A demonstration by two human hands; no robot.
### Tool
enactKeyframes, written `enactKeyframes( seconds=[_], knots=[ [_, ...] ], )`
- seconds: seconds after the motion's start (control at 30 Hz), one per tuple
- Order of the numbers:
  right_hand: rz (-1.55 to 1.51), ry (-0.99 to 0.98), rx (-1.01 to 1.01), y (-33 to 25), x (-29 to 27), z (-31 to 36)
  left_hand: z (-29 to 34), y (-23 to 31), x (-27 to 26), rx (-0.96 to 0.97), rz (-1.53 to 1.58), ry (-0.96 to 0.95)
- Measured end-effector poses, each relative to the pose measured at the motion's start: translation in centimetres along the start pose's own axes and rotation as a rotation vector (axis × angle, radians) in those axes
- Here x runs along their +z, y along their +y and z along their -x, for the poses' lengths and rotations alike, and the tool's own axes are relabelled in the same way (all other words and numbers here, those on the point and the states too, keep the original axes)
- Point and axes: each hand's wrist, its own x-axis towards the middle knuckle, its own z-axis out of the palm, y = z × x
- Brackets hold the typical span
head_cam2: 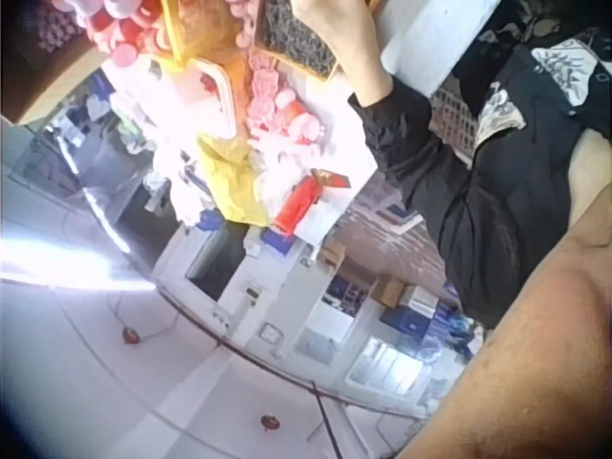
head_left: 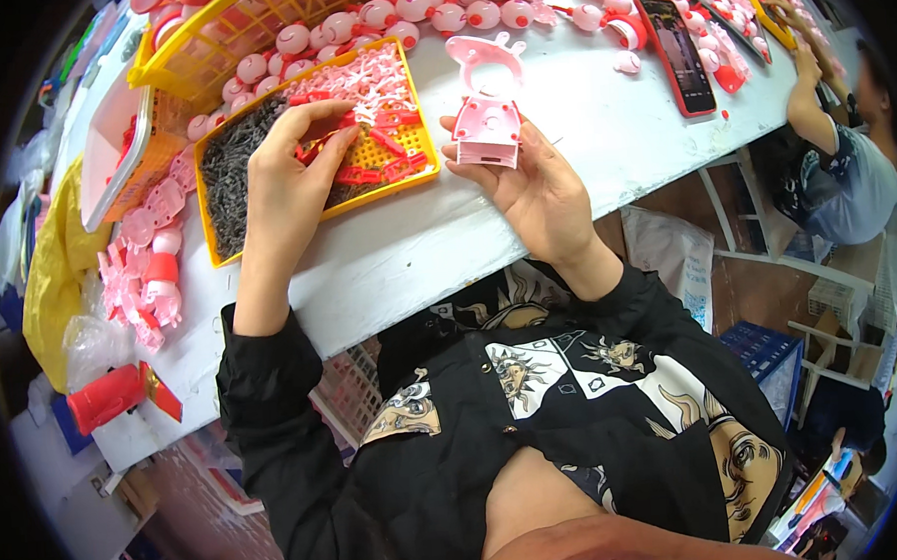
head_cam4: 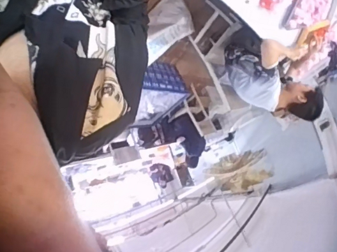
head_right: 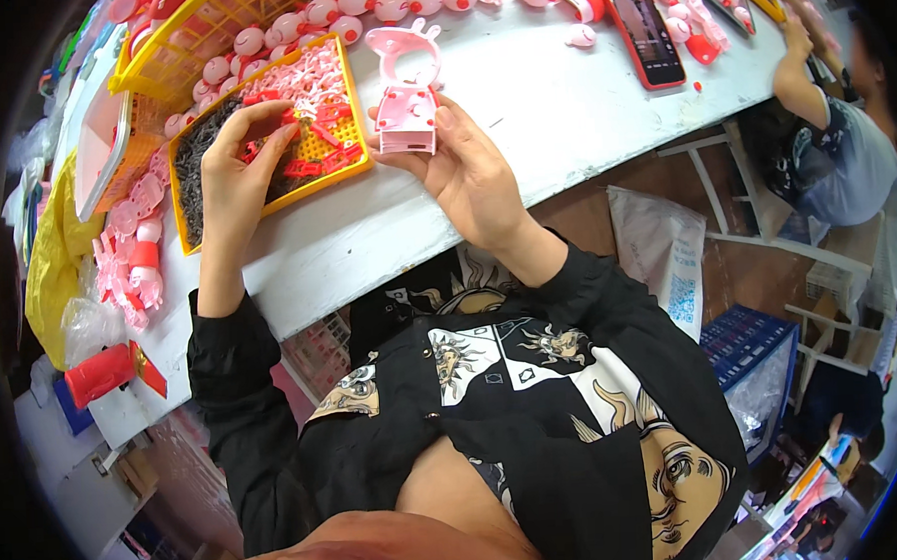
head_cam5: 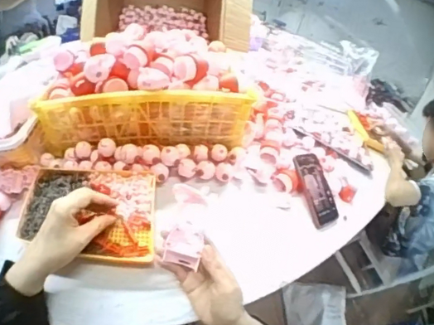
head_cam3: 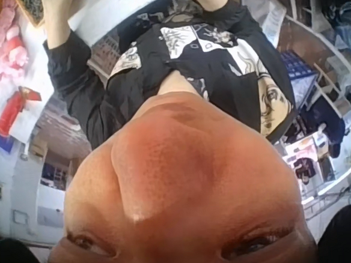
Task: The person assembles plastic toy parts by hand, connecting them and inserting small black pins to form a toy figure.
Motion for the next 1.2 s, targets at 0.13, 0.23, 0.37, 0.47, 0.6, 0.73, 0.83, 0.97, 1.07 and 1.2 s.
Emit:
enactKeyframes(
  seconds=[0.13,0.23,0.37,0.47,0.6,0.73,0.83,0.97,1.07,1.2],
  knots=[
    [-0.086,-0.028,0.003,-0.1,-0.1,0.2,-0.2,-0.6,-0.1,-0.080,0.046,-0.073],
    [0.000,0.009,-0.018,0.0,-0.1,0.5,-0.3,-0.6,-0.1,-0.093,0.100,-0.078],
    [0.010,-0.011,-0.014,0.3,0.3,0.8,-0.1,-0.3,-1.1,-0.195,0.267,-0.057],
    [0.011,-0.027,-0.010,-0.2,0.6,1.3,-0.5,-0.4,-1.6,-0.201,0.366,-0.062],
    [-0.028,-0.021,0.028,-0.1,0.9,2.1,-0.6,0.9,-1.3,-0.255,0.574,-0.095],
    [-0.032,-0.062,0.067,0.0,1.8,2.4,0.7,3.4,-2.0,-0.206,0.443,-0.178],
    [-0.093,-0.090,0.131,0.1,1.7,2.7,1.4,6.5,-1.1,-0.171,0.504,-0.194],
    [-0.075,-0.093,0.126,-0.5,1.8,3.2,1.2,8.7,0.2,-0.026,0.416,-0.292],
    [-0.045,-0.084,0.103,-0.6,1.7,3.0,1.1,10.1,0.4,-0.160,0.400,-0.336],
    [-0.120,-0.067,0.094,-1.0,1.9,2.8,0.3,8.4,0.2,-0.105,0.459,-0.383]
  ],
)
